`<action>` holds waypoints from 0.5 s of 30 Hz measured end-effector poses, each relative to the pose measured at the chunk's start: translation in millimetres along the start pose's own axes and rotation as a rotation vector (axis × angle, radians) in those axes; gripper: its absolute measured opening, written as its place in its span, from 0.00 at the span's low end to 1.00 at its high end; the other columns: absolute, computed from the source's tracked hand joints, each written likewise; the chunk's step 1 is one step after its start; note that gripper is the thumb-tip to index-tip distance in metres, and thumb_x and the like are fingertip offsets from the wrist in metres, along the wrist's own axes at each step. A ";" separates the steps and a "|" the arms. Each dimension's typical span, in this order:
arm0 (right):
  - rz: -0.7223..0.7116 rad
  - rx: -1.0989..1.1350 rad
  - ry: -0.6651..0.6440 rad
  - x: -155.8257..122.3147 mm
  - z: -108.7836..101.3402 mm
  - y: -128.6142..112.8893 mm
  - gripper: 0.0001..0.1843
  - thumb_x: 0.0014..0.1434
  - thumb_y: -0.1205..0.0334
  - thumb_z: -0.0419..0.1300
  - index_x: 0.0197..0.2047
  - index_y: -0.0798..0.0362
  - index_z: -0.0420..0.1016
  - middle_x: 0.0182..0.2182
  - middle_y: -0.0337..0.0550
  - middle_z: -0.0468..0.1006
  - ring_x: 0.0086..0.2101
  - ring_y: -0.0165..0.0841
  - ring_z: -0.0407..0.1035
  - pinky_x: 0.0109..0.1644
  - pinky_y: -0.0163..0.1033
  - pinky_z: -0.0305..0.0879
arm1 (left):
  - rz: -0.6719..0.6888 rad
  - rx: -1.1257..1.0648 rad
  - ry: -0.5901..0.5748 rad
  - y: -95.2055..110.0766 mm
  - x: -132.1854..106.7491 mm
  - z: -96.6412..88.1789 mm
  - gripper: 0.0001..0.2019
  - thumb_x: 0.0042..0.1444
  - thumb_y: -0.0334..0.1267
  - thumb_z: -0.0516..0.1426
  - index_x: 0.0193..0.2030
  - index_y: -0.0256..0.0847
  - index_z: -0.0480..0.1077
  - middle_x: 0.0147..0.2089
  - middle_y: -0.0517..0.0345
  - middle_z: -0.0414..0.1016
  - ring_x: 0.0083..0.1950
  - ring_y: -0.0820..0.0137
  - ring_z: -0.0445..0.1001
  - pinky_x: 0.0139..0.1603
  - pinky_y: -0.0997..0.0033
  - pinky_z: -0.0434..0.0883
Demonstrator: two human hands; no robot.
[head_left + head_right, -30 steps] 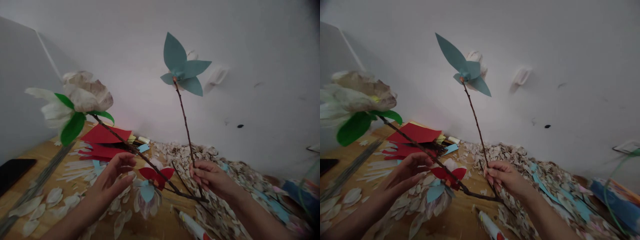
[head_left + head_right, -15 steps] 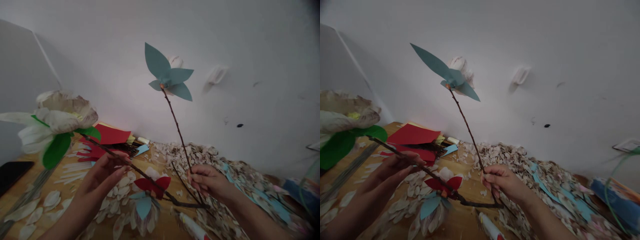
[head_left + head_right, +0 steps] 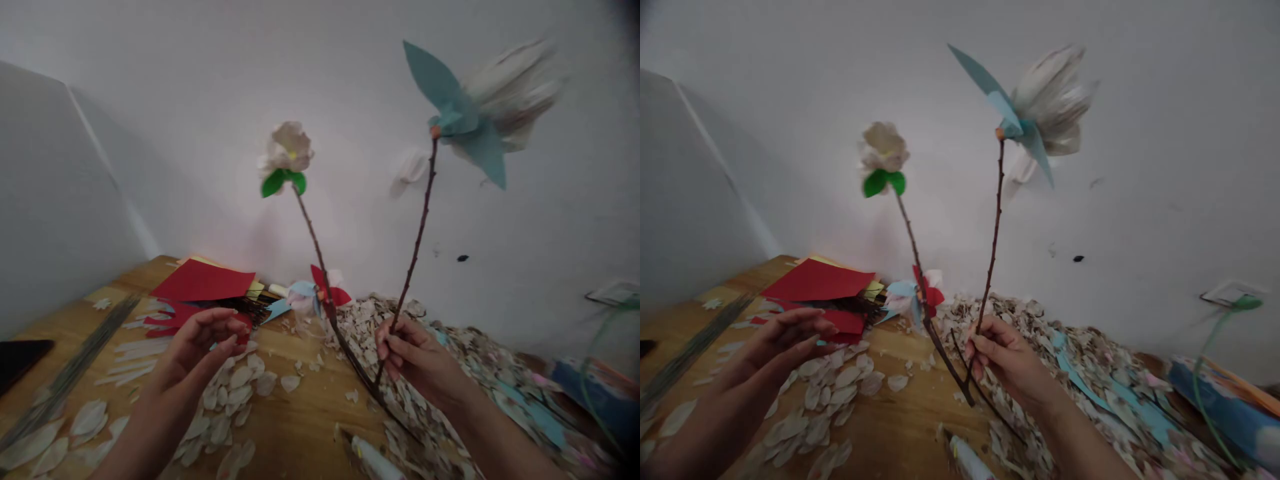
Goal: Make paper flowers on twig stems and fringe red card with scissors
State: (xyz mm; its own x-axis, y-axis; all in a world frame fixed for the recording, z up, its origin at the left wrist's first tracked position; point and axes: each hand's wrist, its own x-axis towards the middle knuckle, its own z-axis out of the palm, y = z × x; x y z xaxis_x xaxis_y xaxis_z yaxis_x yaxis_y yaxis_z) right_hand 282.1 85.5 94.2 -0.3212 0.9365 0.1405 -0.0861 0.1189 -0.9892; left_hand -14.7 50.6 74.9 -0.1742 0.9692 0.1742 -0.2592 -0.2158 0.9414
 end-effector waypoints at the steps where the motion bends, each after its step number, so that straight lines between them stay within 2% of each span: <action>1: -0.031 -0.020 0.001 1.1 1.3 -1.2 0.13 0.50 0.50 0.67 0.31 0.49 0.72 0.23 0.34 0.72 0.19 0.22 0.58 0.21 0.27 0.62 | 0.000 0.003 -0.010 -1.6 0.0 -0.4 0.12 0.50 0.40 0.63 0.42 0.46 0.70 0.39 0.61 0.76 0.43 0.71 0.73 0.39 0.81 0.74; 5: -0.113 -0.158 -0.016 12.6 7.8 -2.1 0.12 0.52 0.51 0.65 0.34 0.49 0.71 0.24 0.34 0.73 0.20 0.25 0.64 0.25 0.32 0.66 | 0.010 0.031 -0.049 -7.8 -1.2 -3.8 0.14 0.51 0.40 0.62 0.44 0.45 0.69 0.41 0.59 0.76 0.44 0.69 0.73 0.41 0.77 0.75; 9: -0.149 -0.356 -0.015 36.8 14.6 10.3 0.14 0.54 0.51 0.63 0.33 0.52 0.68 0.23 0.32 0.71 0.20 0.25 0.66 0.25 0.33 0.66 | 0.005 0.044 -0.061 -11.4 -0.1 -2.5 0.14 0.51 0.39 0.62 0.44 0.43 0.68 0.41 0.57 0.75 0.44 0.67 0.73 0.41 0.74 0.75; 11: -0.155 -0.468 0.006 52.8 17.2 22.6 0.12 0.58 0.54 0.60 0.32 0.55 0.67 0.22 0.30 0.68 0.20 0.25 0.65 0.25 0.33 0.65 | 0.000 0.047 -0.059 -13.4 4.6 3.8 0.14 0.50 0.39 0.62 0.44 0.42 0.67 0.41 0.56 0.75 0.44 0.67 0.73 0.42 0.71 0.74; 15: -0.145 -0.710 0.104 85.9 19.5 48.5 0.09 0.62 0.59 0.57 0.36 0.57 0.70 0.28 0.35 0.72 0.25 0.26 0.68 0.30 0.35 0.67 | 0.069 0.060 -0.100 -20.3 27.1 26.8 0.17 0.46 0.39 0.61 0.44 0.40 0.66 0.40 0.54 0.74 0.44 0.65 0.72 0.42 0.67 0.72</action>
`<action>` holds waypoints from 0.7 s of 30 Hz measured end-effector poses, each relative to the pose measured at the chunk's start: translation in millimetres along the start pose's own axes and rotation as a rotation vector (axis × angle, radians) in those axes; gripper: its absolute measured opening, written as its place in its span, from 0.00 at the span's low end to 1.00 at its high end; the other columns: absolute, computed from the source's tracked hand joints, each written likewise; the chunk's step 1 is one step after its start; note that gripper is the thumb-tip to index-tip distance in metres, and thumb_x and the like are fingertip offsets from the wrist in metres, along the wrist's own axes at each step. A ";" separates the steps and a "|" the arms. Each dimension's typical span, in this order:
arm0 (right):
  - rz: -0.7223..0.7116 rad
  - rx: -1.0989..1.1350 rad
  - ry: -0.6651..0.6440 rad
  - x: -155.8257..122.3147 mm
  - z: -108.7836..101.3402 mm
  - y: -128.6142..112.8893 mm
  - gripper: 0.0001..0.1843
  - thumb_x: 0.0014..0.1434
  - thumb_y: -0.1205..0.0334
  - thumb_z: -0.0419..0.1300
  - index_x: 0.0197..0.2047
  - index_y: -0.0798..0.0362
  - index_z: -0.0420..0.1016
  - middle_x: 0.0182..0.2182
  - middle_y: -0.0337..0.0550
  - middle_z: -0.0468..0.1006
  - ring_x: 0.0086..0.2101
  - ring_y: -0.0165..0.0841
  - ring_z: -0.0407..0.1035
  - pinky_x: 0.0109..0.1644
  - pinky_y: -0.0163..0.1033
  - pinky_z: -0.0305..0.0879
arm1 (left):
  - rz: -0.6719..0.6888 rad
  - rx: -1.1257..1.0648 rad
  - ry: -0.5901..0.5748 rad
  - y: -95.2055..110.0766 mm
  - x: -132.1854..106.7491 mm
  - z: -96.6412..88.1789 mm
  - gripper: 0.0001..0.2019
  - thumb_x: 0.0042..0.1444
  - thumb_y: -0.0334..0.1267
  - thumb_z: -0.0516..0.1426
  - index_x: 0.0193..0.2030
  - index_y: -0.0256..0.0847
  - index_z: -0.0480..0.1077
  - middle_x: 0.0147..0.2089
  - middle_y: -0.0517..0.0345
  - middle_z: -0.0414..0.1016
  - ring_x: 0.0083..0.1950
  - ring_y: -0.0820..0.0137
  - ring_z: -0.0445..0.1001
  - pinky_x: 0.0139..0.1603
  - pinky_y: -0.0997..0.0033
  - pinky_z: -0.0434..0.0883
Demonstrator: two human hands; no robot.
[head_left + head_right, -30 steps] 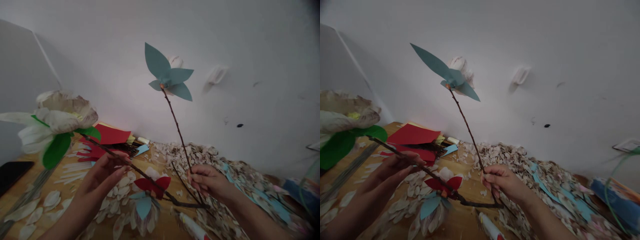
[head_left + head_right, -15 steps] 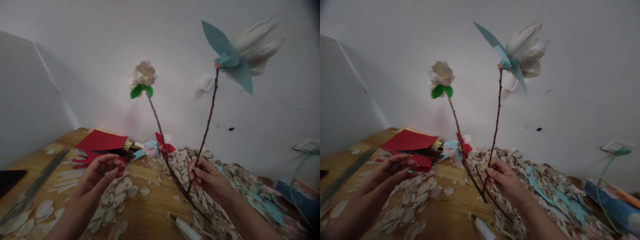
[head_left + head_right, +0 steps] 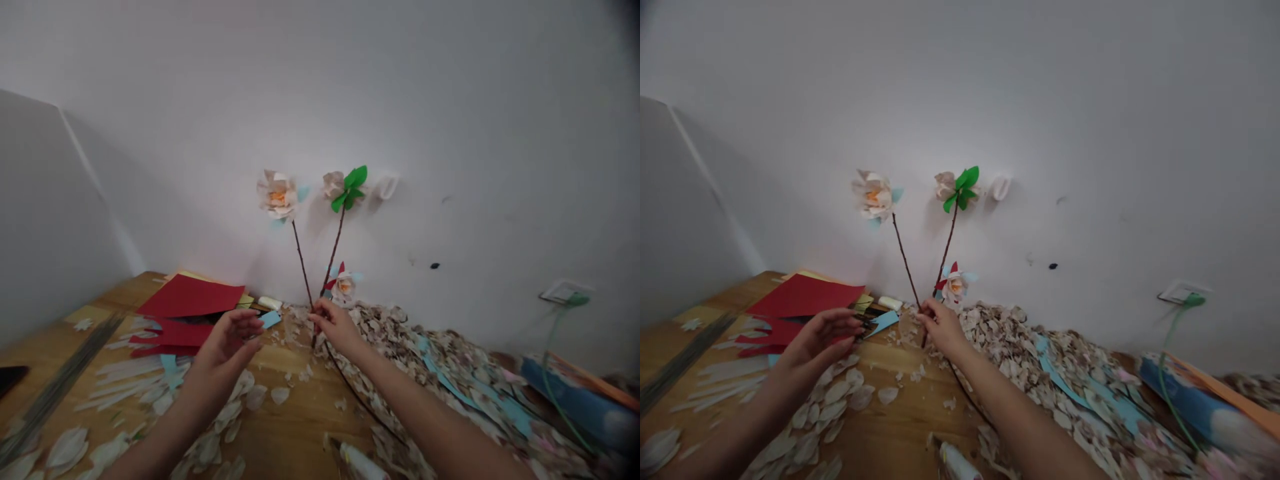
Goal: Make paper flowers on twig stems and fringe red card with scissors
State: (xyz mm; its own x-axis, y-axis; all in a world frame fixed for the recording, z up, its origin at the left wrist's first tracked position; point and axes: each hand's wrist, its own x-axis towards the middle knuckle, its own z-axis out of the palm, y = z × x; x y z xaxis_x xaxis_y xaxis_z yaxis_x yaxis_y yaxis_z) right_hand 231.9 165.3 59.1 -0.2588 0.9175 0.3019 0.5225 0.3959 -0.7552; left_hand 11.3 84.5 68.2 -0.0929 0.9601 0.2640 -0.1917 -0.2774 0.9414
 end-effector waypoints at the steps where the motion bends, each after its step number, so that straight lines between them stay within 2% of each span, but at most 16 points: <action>1: 0.010 -0.056 0.019 6.4 4.3 4.4 0.09 0.62 0.59 0.57 0.37 0.57 0.71 0.30 0.36 0.73 0.27 0.27 0.69 0.32 0.36 0.68 | 0.012 0.008 -0.017 -2.5 8.0 5.8 0.17 0.45 0.39 0.61 0.43 0.40 0.65 0.40 0.53 0.73 0.44 0.64 0.72 0.42 0.65 0.72; 4: 0.035 -0.196 0.054 22.9 12.8 14.1 0.09 0.62 0.59 0.57 0.41 0.56 0.71 0.36 0.40 0.75 0.33 0.31 0.71 0.38 0.41 0.70 | -0.001 0.032 -0.029 -11.1 30.6 20.4 0.17 0.40 0.36 0.61 0.40 0.39 0.66 0.38 0.53 0.73 0.42 0.64 0.73 0.41 0.64 0.72; 7: 0.055 -0.286 0.060 33.5 17.8 20.3 0.10 0.62 0.59 0.57 0.43 0.56 0.71 0.39 0.42 0.75 0.36 0.32 0.71 0.40 0.43 0.70 | -0.018 0.058 -0.014 -20.8 43.8 27.0 0.15 0.39 0.34 0.60 0.37 0.39 0.67 0.36 0.55 0.72 0.40 0.64 0.73 0.40 0.64 0.71; 14: 0.090 -0.381 -0.008 33.4 32.6 30.2 0.10 0.62 0.59 0.57 0.44 0.56 0.71 0.41 0.42 0.75 0.38 0.34 0.71 0.42 0.45 0.69 | -0.060 0.074 0.005 -40.2 44.2 19.0 0.14 0.39 0.32 0.60 0.36 0.40 0.67 0.35 0.57 0.72 0.37 0.66 0.74 0.39 0.65 0.70; 18: 0.122 -0.391 -0.050 29.4 42.8 35.5 0.10 0.62 0.59 0.57 0.44 0.56 0.71 0.40 0.42 0.75 0.37 0.33 0.71 0.41 0.44 0.70 | -0.116 0.073 -0.005 -49.8 50.0 17.3 0.13 0.42 0.27 0.61 0.37 0.39 0.67 0.36 0.58 0.72 0.38 0.68 0.73 0.41 0.67 0.70; 21: 0.145 -0.377 -0.068 27.9 50.5 40.0 0.10 0.62 0.59 0.57 0.44 0.56 0.71 0.39 0.42 0.75 0.36 0.32 0.72 0.39 0.43 0.71 | -0.196 0.067 -0.030 -61.3 62.5 21.0 0.12 0.51 0.28 0.60 0.43 0.37 0.68 0.40 0.57 0.73 0.40 0.67 0.74 0.41 0.64 0.72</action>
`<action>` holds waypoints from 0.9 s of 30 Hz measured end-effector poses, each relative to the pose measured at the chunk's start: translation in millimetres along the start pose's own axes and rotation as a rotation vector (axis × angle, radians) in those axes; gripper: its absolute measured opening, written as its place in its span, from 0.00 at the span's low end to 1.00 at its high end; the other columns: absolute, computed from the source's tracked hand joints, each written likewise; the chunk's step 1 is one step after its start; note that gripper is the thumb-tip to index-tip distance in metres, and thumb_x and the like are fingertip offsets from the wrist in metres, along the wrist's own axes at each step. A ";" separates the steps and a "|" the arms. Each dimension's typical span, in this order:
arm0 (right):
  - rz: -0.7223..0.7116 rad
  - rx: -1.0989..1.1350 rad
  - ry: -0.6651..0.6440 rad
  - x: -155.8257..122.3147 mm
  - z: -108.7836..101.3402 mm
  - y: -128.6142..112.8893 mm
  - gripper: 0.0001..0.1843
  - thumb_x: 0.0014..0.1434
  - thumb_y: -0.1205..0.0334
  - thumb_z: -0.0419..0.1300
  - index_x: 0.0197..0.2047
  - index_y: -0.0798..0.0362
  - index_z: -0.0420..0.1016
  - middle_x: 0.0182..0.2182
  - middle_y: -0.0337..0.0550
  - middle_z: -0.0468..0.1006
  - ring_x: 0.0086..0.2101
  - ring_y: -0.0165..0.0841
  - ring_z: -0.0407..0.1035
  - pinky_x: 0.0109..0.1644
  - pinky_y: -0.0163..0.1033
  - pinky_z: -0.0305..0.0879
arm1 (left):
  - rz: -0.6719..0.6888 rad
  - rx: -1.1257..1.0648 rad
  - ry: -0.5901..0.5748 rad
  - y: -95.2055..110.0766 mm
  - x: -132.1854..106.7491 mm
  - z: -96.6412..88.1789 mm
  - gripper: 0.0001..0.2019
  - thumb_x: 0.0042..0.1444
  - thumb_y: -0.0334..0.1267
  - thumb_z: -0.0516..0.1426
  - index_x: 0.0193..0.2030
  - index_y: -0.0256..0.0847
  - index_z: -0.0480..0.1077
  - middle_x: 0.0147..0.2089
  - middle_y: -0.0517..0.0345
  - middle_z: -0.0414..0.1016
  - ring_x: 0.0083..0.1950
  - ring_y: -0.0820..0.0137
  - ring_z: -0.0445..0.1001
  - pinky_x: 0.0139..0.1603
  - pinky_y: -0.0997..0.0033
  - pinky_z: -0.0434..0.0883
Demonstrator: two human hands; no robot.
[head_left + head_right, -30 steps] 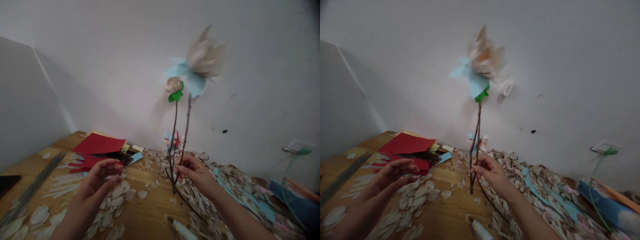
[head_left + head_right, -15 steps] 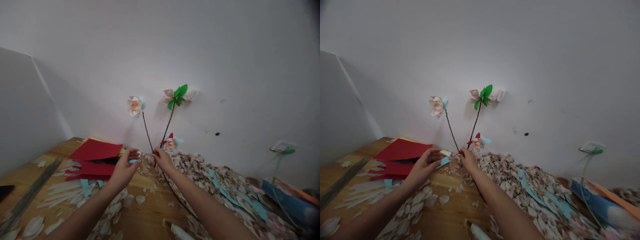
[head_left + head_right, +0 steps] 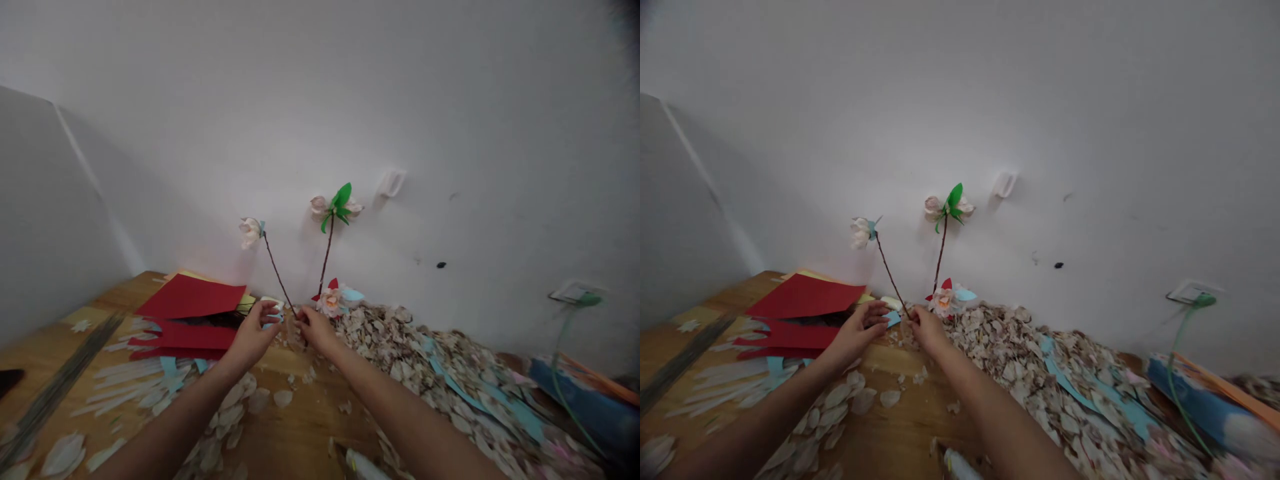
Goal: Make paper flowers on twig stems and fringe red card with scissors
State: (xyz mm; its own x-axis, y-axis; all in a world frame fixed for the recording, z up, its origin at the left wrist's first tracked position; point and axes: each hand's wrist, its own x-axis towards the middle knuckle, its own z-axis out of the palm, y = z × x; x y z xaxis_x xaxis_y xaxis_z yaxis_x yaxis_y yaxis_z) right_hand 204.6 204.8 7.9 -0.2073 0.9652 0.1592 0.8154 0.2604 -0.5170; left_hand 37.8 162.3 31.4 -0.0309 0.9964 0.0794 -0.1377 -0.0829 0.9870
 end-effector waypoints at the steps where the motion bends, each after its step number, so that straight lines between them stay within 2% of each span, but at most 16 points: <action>1: 0.005 0.006 -0.004 0.0 2.7 0.3 0.10 0.62 0.59 0.57 0.44 0.56 0.71 0.39 0.42 0.75 0.35 0.32 0.72 0.39 0.42 0.71 | -0.035 -0.001 -0.009 -2.9 6.1 2.3 0.10 0.56 0.31 0.58 0.45 0.36 0.68 0.43 0.55 0.73 0.40 0.66 0.74 0.39 0.62 0.73; 5: 0.031 0.019 0.009 0.3 10.0 -1.0 0.10 0.63 0.59 0.57 0.44 0.57 0.71 0.38 0.41 0.75 0.34 0.31 0.72 0.37 0.41 0.71 | -0.104 -0.011 -0.008 -8.7 28.7 15.7 0.14 0.60 0.38 0.55 0.52 0.38 0.66 0.52 0.50 0.71 0.46 0.63 0.74 0.44 0.56 0.73; 13: 0.092 -0.005 0.095 -6.6 16.0 -14.2 0.11 0.63 0.58 0.57 0.44 0.56 0.71 0.40 0.42 0.75 0.38 0.33 0.71 0.42 0.44 0.70 | -0.053 -0.011 0.064 -0.8 43.6 41.3 0.16 0.59 0.38 0.56 0.54 0.39 0.65 0.54 0.50 0.70 0.48 0.61 0.73 0.46 0.54 0.72; 21: 0.157 -0.004 0.129 -6.1 15.7 -13.4 0.10 0.63 0.58 0.56 0.42 0.56 0.71 0.38 0.41 0.75 0.35 0.32 0.71 0.39 0.43 0.69 | -0.002 0.014 0.082 -1.3 45.3 52.7 0.16 0.59 0.38 0.56 0.54 0.39 0.65 0.54 0.50 0.70 0.48 0.61 0.73 0.46 0.54 0.72; 27: 0.173 0.006 0.143 -8.1 14.9 -20.0 0.10 0.63 0.58 0.56 0.43 0.56 0.71 0.38 0.41 0.75 0.36 0.32 0.72 0.41 0.44 0.70 | -0.019 0.023 0.074 0.5 51.4 51.7 0.16 0.59 0.38 0.56 0.54 0.39 0.65 0.54 0.50 0.70 0.48 0.61 0.73 0.46 0.54 0.73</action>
State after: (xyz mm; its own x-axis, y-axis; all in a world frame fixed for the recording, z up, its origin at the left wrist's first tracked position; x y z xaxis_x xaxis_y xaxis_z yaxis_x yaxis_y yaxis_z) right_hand 181.9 192.1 4.4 0.0145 0.9825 0.1856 0.8288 0.0920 -0.5519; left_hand 87.3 214.5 43.2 -0.1016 0.9935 0.0512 -0.1158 -0.0629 0.9913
